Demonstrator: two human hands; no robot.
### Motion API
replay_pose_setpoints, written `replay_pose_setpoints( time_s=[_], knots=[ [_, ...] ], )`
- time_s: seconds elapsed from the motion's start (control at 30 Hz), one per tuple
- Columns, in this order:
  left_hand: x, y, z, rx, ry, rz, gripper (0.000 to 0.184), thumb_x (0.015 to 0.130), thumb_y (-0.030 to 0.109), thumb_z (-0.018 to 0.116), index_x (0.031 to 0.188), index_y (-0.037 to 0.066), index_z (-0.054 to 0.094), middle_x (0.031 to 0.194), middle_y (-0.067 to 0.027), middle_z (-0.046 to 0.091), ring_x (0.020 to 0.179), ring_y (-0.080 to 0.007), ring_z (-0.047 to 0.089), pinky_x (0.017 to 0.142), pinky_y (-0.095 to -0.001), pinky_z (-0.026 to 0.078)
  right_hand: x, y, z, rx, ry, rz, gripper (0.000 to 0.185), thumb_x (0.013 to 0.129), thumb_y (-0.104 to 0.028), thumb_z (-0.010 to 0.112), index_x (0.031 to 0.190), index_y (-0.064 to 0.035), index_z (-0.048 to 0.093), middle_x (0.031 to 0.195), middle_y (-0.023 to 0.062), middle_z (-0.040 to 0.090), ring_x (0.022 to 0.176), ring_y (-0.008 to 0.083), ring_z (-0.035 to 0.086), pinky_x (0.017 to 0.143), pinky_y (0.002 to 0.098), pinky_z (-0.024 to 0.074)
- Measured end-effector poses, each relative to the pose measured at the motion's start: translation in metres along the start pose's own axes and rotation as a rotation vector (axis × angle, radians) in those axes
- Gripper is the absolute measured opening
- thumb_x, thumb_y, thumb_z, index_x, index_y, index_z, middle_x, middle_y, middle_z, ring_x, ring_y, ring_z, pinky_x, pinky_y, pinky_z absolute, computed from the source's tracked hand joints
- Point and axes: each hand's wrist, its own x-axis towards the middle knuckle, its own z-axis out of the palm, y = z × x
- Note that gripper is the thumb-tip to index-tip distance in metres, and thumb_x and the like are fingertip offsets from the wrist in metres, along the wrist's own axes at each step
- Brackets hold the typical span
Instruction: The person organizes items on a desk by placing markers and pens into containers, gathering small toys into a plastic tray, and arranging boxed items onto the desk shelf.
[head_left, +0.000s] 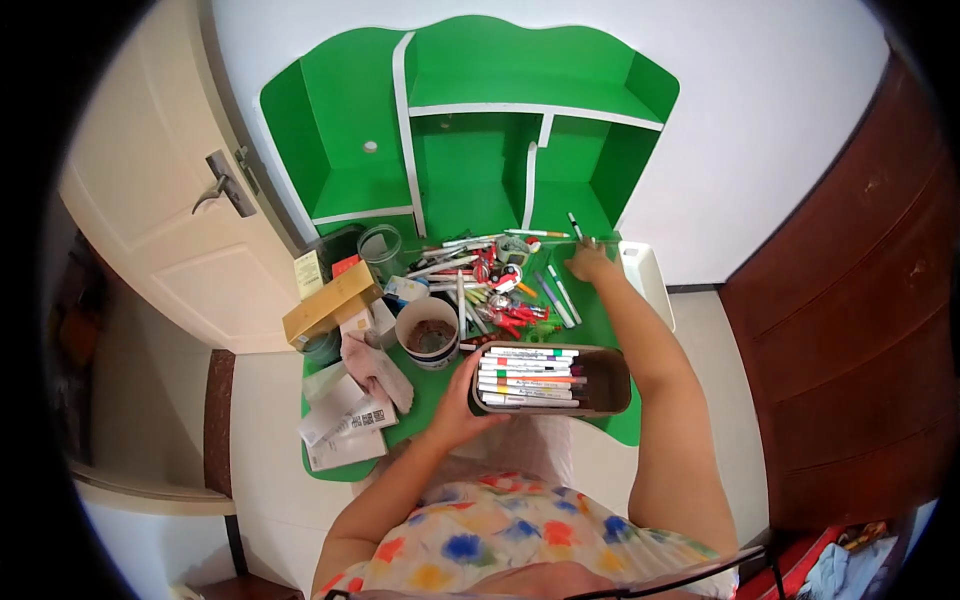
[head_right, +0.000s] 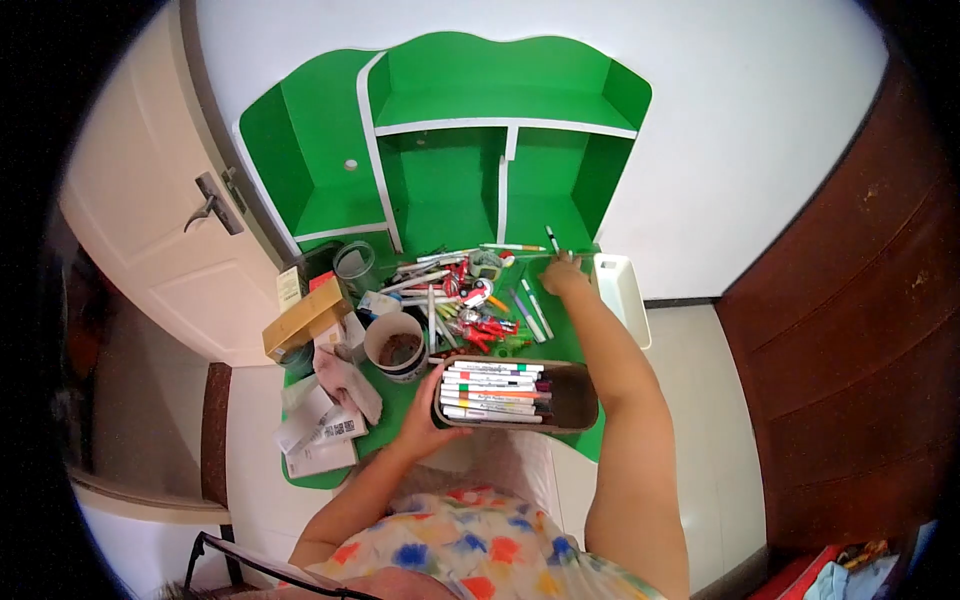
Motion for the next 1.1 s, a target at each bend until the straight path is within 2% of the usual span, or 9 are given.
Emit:
replay_pose_setpoints(
  time_s=[0.07, 0.1, 0.2, 0.3, 0.4, 0.5, 0.7, 0.9, 1.1],
  knots=[
    [-0.001, -0.002, 0.001, -0.006, 0.001, 0.009, 0.108, 0.059, 0.024, 0.088, 0.145, 0.006, 0.026, 0.141, -0.0194, 0.037, 0.131, -0.0365, 0.037, 0.108, -0.0427, 0.032, -0.017, -0.003, 0.002, 0.138, 0.031, 0.016, 0.07, 0.091, -0.041, 0.053, 0.135, 0.0097, 0.037, 0.147, 0.0249, 0.029, 0.137, 0.037, 0.03, 0.111, 0.05, 0.0274],
    [0.0, -0.001, 0.001, -0.012, 0.002, 0.016, 0.107, 0.059, 0.023, 0.087, 0.145, 0.007, 0.026, 0.141, -0.0193, 0.037, 0.131, -0.0365, 0.037, 0.108, -0.0428, 0.032, -0.02, -0.005, 0.007, 0.125, 0.071, 0.016, 0.069, 0.088, -0.042, 0.057, 0.131, 0.0096, 0.041, 0.141, 0.0253, 0.039, 0.127, 0.0386, 0.043, 0.107, 0.0471, 0.0348],
    [0.0, 0.0, 0.0, -0.021, 0.007, 0.018, 0.105, 0.06, 0.025, 0.086, 0.145, 0.007, 0.027, 0.141, -0.019, 0.037, 0.131, -0.0362, 0.037, 0.108, -0.0428, 0.032, -0.036, -0.003, 0.016, 0.192, 0.042, 0.029, 0.064, 0.087, -0.04, 0.059, 0.125, 0.0105, 0.047, 0.133, 0.0267, 0.047, 0.117, 0.0409, 0.052, 0.099, 0.0435, 0.0432],
    [-0.002, -0.001, 0.0, -0.014, 0.011, 0.003, 0.104, 0.061, 0.026, 0.086, 0.145, 0.007, 0.026, 0.141, -0.0188, 0.037, 0.131, -0.0355, 0.037, 0.107, -0.0427, 0.032, -0.06, -0.004, 0.017, 0.116, -0.011, 0.011, 0.06, 0.088, -0.042, 0.058, 0.123, 0.0077, 0.053, 0.136, 0.0254, 0.043, 0.113, 0.0384, 0.056, 0.096, 0.0411, 0.0463],
    [-0.002, 0.002, 0.0, 0.015, 0.013, -0.021, 0.104, 0.062, 0.025, 0.085, 0.145, 0.008, 0.026, 0.141, -0.0187, 0.037, 0.131, -0.0355, 0.038, 0.106, -0.0429, 0.034, -0.076, -0.003, 0.013, 0.142, -0.01, -0.088, 0.061, 0.087, -0.044, 0.06, 0.12, 0.0074, 0.054, 0.128, 0.0262, 0.05, 0.109, 0.0383, 0.058, 0.094, 0.0412, 0.0477],
    [-0.003, 0.002, 0.0, 0.023, 0.016, -0.004, 0.104, 0.062, 0.025, 0.085, 0.146, 0.009, 0.025, 0.141, -0.0187, 0.038, 0.13, -0.0357, 0.039, 0.106, -0.043, 0.035, -0.101, -0.019, -0.004, 0.196, 0.192, 0.061, 0.063, 0.085, -0.05, 0.06, 0.114, 0.0058, 0.058, 0.121, 0.0245, 0.055, 0.108, 0.0368, 0.059, 0.093, 0.0398, 0.0482],
    [-0.002, 0.002, -0.002, 0.059, -0.003, -0.02, 0.109, 0.062, 0.028, 0.087, 0.148, 0.012, 0.023, 0.144, -0.018, 0.035, 0.132, -0.0345, 0.037, 0.106, -0.0419, 0.035, -0.082, -0.019, -0.021, 0.174, -0.082, 0.154, 0.075, 0.081, -0.064, 0.058, 0.112, 0.0037, 0.061, 0.125, 0.0208, 0.057, 0.111, 0.0321, 0.059, 0.091, 0.0379, 0.0492],
    [-0.003, 0.003, -0.001, 0.046, 0.016, 0.002, 0.106, 0.062, 0.03, 0.085, 0.147, 0.012, 0.024, 0.142, -0.0188, 0.037, 0.131, -0.0356, 0.038, 0.106, -0.0425, 0.035, -0.053, -0.016, -0.014, 0.164, -0.08, 0.055, 0.054, 0.074, -0.05, 0.068, 0.1, -0.0019, 0.07, 0.11, 0.0183, 0.066, 0.102, 0.031, 0.064, 0.087, 0.0386, 0.0514],
    [-0.004, 0.004, -0.001, 0.03, 0.003, -0.047, 0.106, 0.062, 0.03, 0.085, 0.147, 0.013, 0.023, 0.143, -0.0191, 0.035, 0.133, -0.0361, 0.036, 0.107, -0.0433, 0.033, -0.052, -0.018, -0.007, 0.208, -0.06, 0.1, 0.038, 0.072, -0.032, 0.068, 0.096, -0.0032, 0.071, 0.104, 0.0184, 0.067, 0.096, 0.0315, 0.066, 0.086, 0.0392, 0.0521]
  ],
)
